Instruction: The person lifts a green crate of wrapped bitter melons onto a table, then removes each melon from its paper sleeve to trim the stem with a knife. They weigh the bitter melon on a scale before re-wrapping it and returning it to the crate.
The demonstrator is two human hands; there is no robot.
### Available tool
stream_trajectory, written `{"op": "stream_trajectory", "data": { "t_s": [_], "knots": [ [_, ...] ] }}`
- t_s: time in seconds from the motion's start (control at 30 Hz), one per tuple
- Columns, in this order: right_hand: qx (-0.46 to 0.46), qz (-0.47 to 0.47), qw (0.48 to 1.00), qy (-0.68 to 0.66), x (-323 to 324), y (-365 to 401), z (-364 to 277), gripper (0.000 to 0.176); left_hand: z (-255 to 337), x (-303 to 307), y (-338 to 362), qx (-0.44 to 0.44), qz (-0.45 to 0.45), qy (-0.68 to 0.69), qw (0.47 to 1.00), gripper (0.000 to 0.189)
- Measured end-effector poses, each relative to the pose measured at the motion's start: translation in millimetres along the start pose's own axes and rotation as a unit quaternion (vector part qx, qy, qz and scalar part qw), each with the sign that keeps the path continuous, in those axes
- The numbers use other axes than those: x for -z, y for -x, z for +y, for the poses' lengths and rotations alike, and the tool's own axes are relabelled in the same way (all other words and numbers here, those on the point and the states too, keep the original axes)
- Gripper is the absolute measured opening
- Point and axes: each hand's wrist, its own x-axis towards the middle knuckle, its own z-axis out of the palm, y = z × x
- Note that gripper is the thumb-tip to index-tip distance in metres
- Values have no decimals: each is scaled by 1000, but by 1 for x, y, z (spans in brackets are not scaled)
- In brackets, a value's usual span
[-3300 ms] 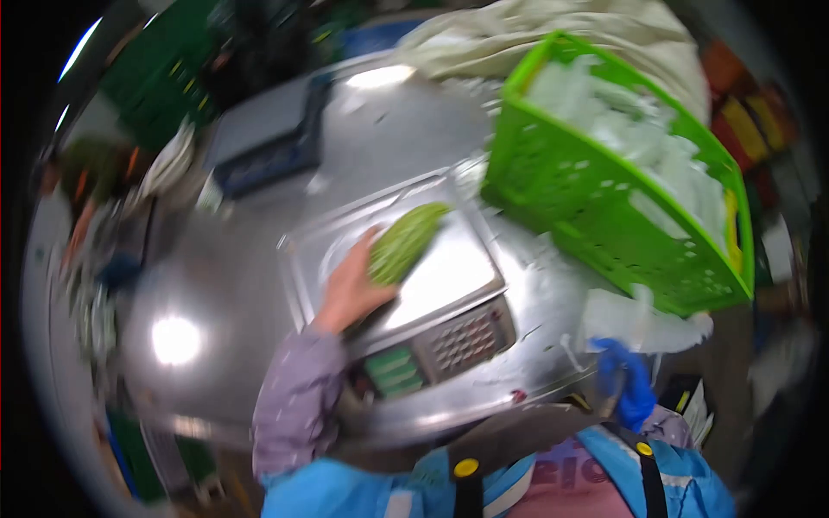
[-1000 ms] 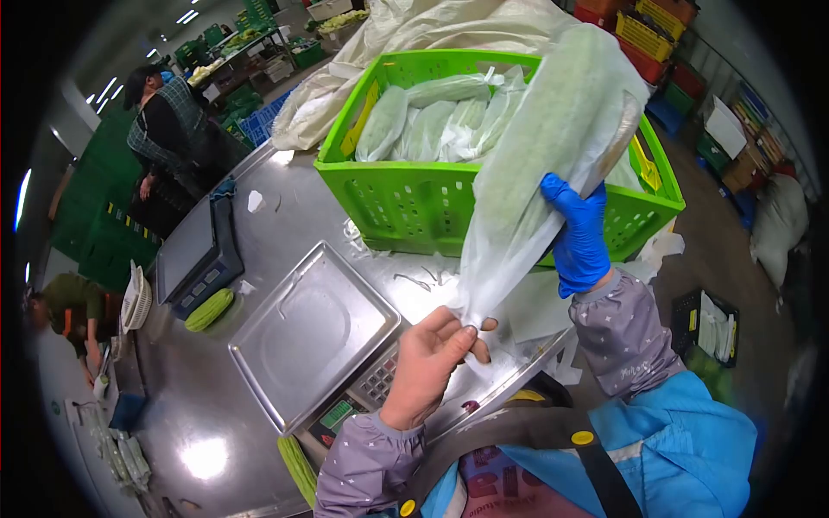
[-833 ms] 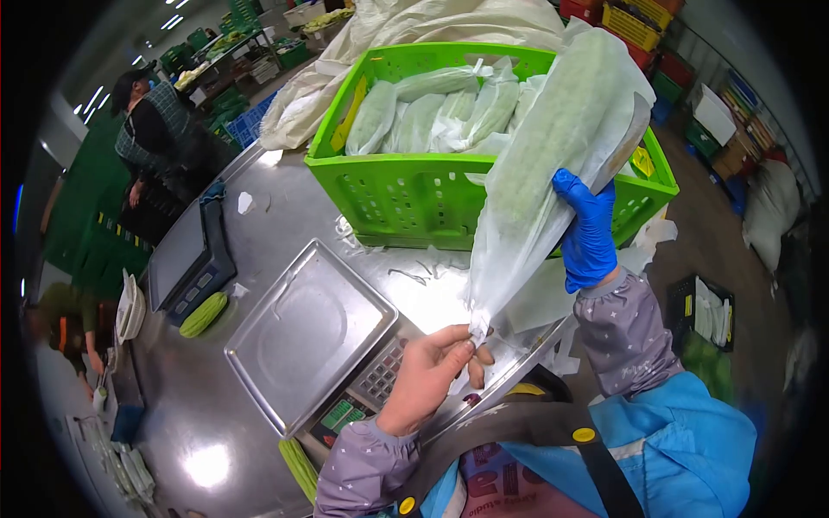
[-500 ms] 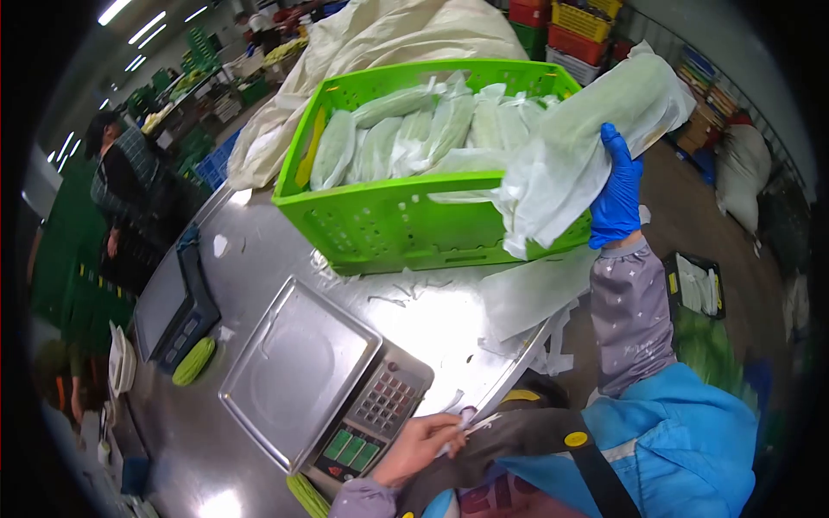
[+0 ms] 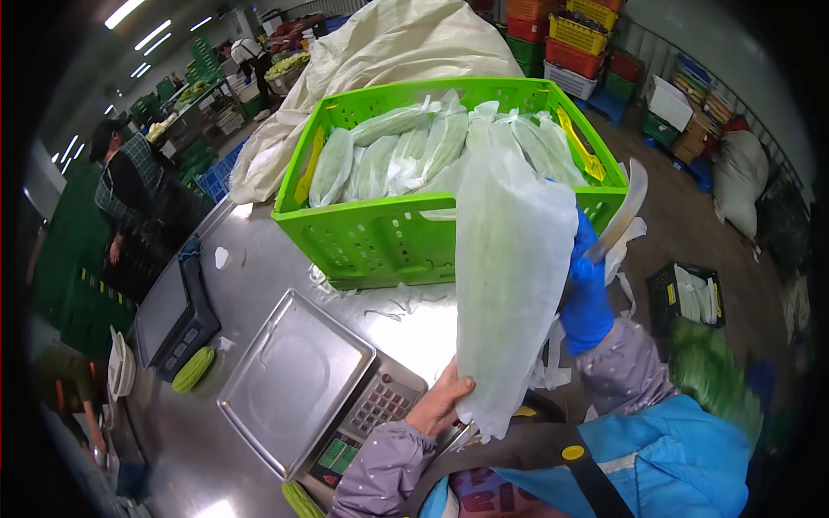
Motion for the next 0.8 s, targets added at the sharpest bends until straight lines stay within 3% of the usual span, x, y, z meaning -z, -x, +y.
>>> {"op": "stream_trajectory", "data": {
  "t_s": [0.07,0.13,0.17,0.23,0.27,0.43,0.47,0.5,0.53,0.6,0.63,0.7,0.8],
  "knots": [
    [-23,-26,999,-2,-3,-14,-7,90,-6,13,4,-2,17,-7,1000,91],
    [-15,-75,993,94,-1,-24,-6,68,-8,15,13,-14,45,-17,999,92],
    [-19,-77,992,94,-4,-28,-11,68,-7,13,16,-15,48,-14,999,92],
    [-105,-94,955,262,-24,-34,-26,37,-4,12,22,-36,61,-53,996,92],
    [-76,-95,950,288,-26,-37,-21,18,-6,13,25,-37,64,-51,996,92],
    [-47,-151,956,246,-66,-35,-57,22,-10,36,28,-9,29,-40,999,99],
    [1,-163,969,188,-75,-32,-65,22,-9,35,28,-11,30,-36,999,99],
    [49,-174,975,130,-82,-30,-71,23,-7,32,27,-34,-32,39,998,102],
    [46,-177,975,130,-87,-30,-75,23,-6,31,28,-57,-94,113,988,105],
    [70,-181,940,281,-97,-33,-83,28,-11,38,25,-53,-78,87,992,106],
    [50,-137,984,105,-97,-31,-94,31,-11,41,23,-48,-63,62,995,107],
    [159,-125,979,36,-89,-43,-124,31,-6,42,23,-38,-71,55,995,104],
    [296,-69,934,189,-69,-59,-157,31,-14,43,19,-17,-102,82,991,98]
  ]
}}
